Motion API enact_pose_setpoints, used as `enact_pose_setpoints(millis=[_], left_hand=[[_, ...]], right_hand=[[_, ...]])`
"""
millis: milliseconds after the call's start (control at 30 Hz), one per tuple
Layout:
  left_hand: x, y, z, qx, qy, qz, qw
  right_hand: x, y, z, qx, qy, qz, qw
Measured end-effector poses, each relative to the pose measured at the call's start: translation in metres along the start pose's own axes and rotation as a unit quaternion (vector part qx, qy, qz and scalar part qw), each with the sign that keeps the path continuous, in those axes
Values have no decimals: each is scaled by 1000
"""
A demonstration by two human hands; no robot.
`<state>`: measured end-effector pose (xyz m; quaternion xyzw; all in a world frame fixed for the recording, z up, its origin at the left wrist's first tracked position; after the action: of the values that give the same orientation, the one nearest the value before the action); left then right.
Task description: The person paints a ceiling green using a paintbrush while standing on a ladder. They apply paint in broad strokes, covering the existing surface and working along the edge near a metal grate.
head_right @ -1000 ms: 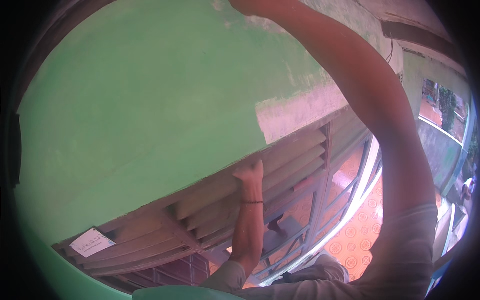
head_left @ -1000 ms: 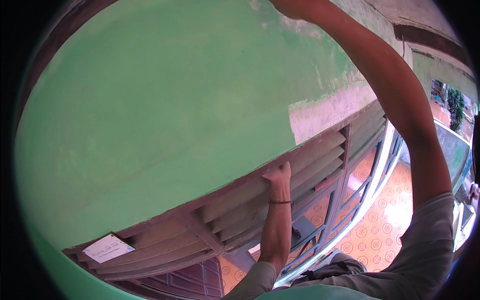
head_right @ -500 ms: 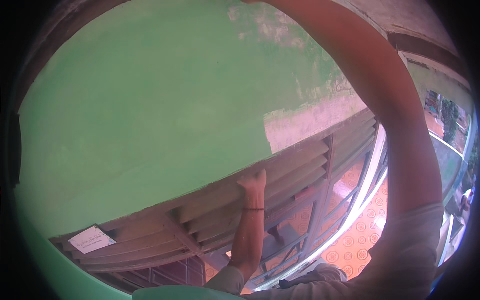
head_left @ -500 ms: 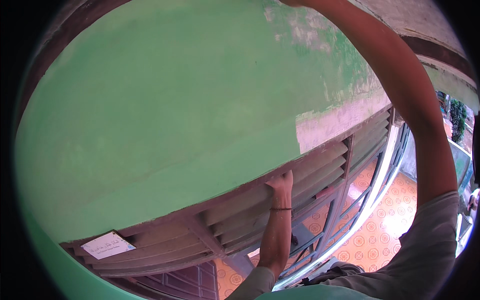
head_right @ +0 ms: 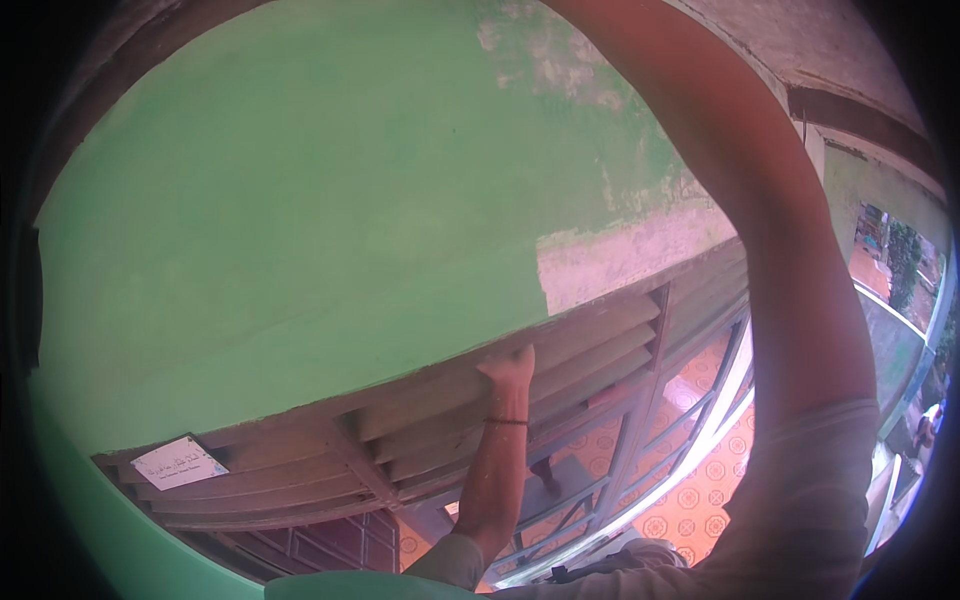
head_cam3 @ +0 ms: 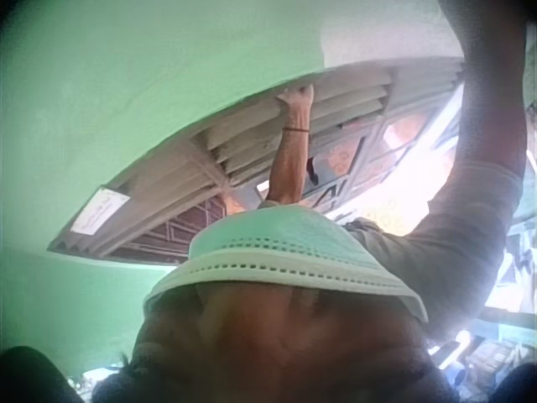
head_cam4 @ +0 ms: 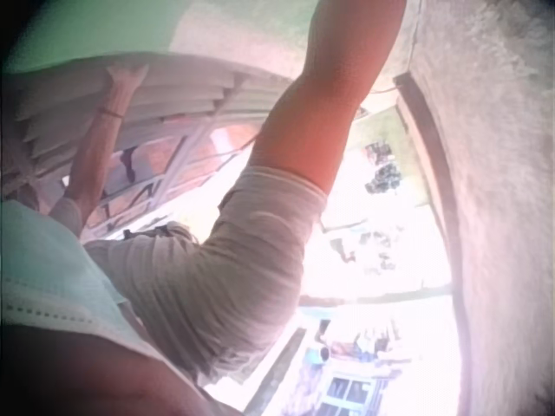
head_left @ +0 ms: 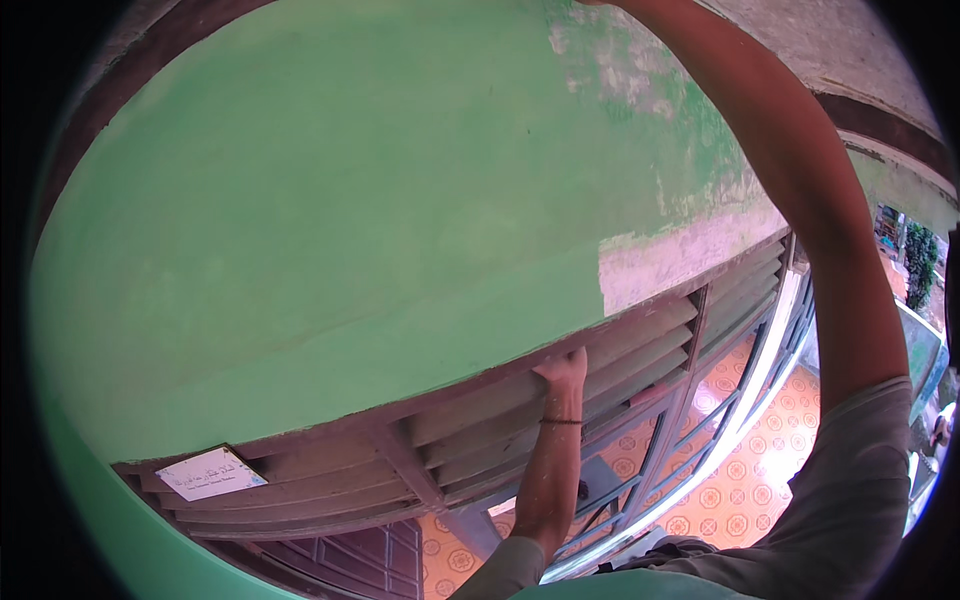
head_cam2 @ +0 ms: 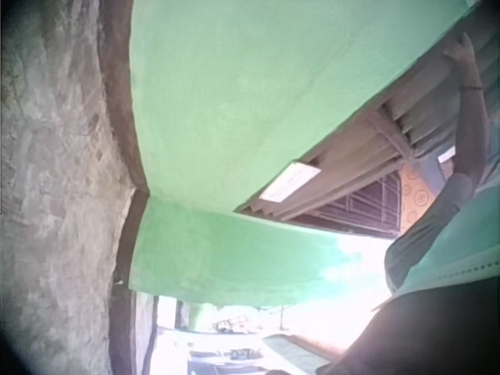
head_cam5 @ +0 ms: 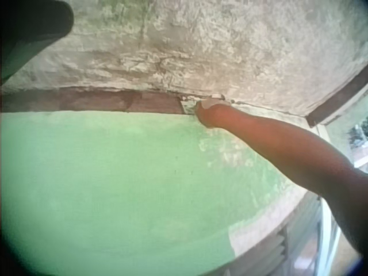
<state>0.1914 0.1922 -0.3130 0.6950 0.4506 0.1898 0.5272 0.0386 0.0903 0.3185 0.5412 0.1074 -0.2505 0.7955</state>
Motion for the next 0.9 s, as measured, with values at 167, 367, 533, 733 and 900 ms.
enact_pose_setpoints(millis=[167,367,533,733,900], left_hand=[[-14,2,-17,-20,-158,-13,987],[35,-17,5,-90,-205,-28,974],[8,-11,30,-47,-208,-15,977],[12,-6,12,-16,9,-23,1000],[8,-8,13,10,132,-18,991]], right_hand=[[22,-20,13,83,162,112,977],[46,15,-3,46,234,149,960],[45,12,34,81,208,120,968],[-2,-27,5,77,232,125,962],[10,-35,8,50,189,164,967]])
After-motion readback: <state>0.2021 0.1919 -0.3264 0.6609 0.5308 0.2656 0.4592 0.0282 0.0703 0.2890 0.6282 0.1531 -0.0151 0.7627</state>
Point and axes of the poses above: each hand's wrist, its own y-axis towards the middle knuckle, its own x-axis out of the palm, z = x × y, the point moved 7 cm from there along y, towards the middle knuckle, and after that the axes turned 13 degrees about -y, right-handed, at the moved point
